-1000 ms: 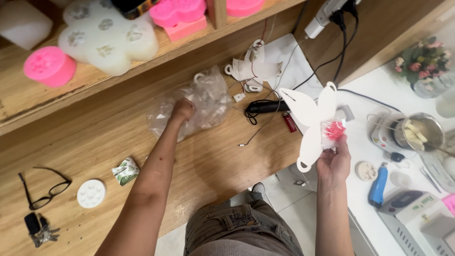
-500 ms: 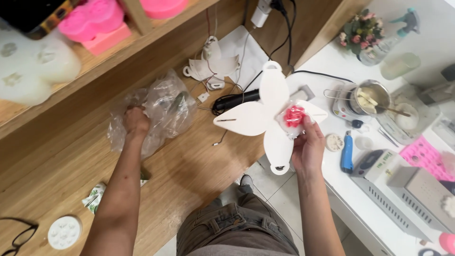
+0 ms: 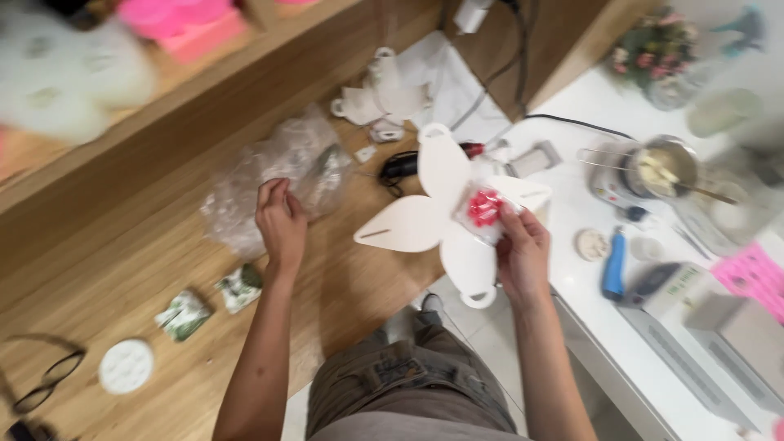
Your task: Packaging handmade wax flower decorations into small plastic bags and placing them into a decorative cardboard box.
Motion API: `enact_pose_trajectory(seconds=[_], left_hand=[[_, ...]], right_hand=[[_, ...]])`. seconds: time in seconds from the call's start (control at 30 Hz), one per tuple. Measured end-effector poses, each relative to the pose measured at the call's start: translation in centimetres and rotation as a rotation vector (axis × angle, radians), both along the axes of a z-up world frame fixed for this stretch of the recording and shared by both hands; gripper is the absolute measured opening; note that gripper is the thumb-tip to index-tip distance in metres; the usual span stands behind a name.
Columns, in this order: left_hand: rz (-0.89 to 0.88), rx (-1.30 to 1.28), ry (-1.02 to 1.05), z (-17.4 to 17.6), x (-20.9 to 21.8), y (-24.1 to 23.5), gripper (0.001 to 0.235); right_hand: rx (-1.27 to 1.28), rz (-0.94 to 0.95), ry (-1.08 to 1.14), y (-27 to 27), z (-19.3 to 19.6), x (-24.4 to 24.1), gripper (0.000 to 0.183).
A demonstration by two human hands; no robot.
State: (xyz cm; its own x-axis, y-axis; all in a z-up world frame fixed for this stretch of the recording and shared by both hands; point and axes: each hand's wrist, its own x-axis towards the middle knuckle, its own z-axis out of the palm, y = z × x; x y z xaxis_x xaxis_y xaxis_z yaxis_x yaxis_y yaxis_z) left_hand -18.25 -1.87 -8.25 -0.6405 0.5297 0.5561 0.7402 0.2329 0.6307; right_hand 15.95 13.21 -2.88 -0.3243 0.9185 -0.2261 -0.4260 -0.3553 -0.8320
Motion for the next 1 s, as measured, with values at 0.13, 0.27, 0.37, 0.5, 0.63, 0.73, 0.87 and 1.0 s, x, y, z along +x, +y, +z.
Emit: enact_pose_trajectory(seconds=[0.13, 0.27, 0.37, 0.5, 0.63, 0.73, 0.87, 1.0], left_hand=[[0.112, -0.099, -0.12, -0.9, -4.4, -1.0, 0.022], [0.073, -0.096, -0.072, -0.4, -4.5, -0.3, 0.021], [-0.009, -0.071, -0.075, 0.2, -2.5, 2.6, 0.015], [-0.378, -0.151, -0.697, 0.9, 1.8, 6.1, 0.044], [-1.062, -0.111, -1.562, 2.1, 7.1, 6.0, 0.104], [-1.238, 0.368, -2.358, 1.3, 10.9, 4.8, 0.123], [-1.215, 0.425, -2.182, -1.2, 13.7, 2.7, 0.125], [-1.032, 0.375, -1.927, -2.6, 15.3, 1.9, 0.094]], right_hand=[[0.01, 0.015, -0.084, -0.3, 0.2, 0.4, 0.022], [-0.025, -0.027, -0.085, -0.6, 0.2, 0.9, 0.022], [-0.037, -0.059, -0.117, -0.7, 0.8, 1.1, 0.023], [-0.028, -0.113, -0.117, -0.8, 0.2, 1.4, 0.021], [-0.025, -0.124, -0.028, -0.8, -0.6, 1.5, 0.02], [-0.09, -0.122, 0.057, -1.2, -0.1, 1.1, 0.02], [-0.117, -0.09, 0.0, -2.0, -2.9, 0.7, 0.021], [-0.125, 0.08, -0.206, -3.6, -4.5, -0.5, 0.022]])
